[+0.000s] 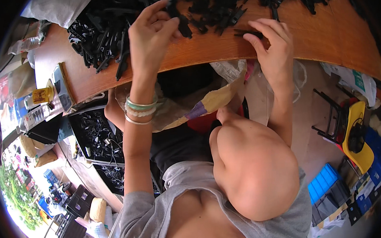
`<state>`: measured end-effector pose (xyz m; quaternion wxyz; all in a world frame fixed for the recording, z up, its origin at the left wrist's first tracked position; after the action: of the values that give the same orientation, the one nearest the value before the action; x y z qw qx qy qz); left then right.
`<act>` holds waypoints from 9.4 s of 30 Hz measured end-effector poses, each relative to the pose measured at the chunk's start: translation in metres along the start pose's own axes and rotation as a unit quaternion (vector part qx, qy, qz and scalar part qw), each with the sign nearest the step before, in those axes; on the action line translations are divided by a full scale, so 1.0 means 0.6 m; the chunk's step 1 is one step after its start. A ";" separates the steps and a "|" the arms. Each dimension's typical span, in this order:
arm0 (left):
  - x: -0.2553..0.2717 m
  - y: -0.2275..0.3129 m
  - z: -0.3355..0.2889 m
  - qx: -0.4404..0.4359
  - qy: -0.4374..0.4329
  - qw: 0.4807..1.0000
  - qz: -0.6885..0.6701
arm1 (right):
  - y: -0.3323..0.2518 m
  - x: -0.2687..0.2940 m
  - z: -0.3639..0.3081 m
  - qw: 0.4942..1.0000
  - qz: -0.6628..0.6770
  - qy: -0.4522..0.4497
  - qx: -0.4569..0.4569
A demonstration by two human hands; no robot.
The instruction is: The person picks plastic parts from a table, snaps them together by hand, and drops the assembled components into a bag.
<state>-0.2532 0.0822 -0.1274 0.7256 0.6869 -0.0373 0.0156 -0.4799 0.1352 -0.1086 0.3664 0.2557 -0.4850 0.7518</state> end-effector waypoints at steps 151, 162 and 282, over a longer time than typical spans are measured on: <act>0.156 0.014 -0.119 -0.060 0.149 0.872 0.463 | -0.018 -0.022 -0.010 0.990 -0.073 0.064 0.106; 0.040 0.012 -0.127 0.068 0.051 0.980 -0.178 | -0.070 -0.048 -0.040 0.834 0.536 -0.110 -0.076; -0.016 0.072 -0.158 -0.177 -0.200 0.931 0.247 | -0.138 -0.046 -0.032 0.938 0.303 -0.133 0.102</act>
<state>-0.2629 0.1794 -0.0904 0.7862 0.5052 -0.3523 0.0495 -0.3979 0.1661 -0.0919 0.0257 0.2306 -0.5048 0.8315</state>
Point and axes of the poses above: each hand's wrist, its own z-axis towards the middle knuckle, its own x-axis out of the back of the hand, y = z × x, the point moved 7 cm from there along z, towards the middle knuckle, and after that the axes turned 1 degree about -x, right-handed, at the moved point
